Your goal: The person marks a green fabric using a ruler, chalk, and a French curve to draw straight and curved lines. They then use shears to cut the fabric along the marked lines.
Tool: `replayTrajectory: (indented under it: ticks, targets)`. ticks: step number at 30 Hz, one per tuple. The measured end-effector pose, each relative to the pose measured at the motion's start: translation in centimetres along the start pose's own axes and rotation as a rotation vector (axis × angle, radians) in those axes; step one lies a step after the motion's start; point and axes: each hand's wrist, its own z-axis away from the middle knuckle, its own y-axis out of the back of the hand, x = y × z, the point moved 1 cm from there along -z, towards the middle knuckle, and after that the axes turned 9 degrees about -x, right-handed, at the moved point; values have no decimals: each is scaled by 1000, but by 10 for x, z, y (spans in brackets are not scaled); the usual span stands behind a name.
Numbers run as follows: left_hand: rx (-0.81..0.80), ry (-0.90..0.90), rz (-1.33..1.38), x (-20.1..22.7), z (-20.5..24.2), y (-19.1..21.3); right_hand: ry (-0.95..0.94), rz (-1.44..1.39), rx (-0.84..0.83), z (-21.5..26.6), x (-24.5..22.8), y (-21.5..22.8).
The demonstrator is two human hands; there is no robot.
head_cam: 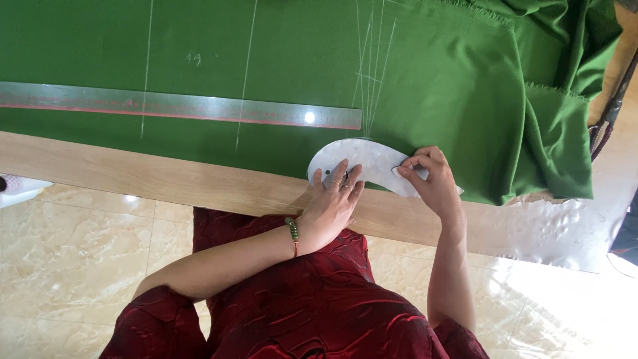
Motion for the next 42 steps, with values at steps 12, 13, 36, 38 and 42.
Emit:
replayTrajectory:
  ticks: [12,13,36,38,42]
  targets:
    - [-6,8,-2,1,-1,-1,2,5,27,-1,-4,-2]
    - [-18,8,-3,0,-1,-1,6,3,24,-1,-4,-2]
    - [-16,23,-28,1,-8,-15,235,0,47,-38,-73,-11]
    - [-37,19,-32,0,-7,-10,298,27,14,-50,-87,-12]
    - [-44,56,-79,1,-11,-15,392,120,2,-70,-88,-3]
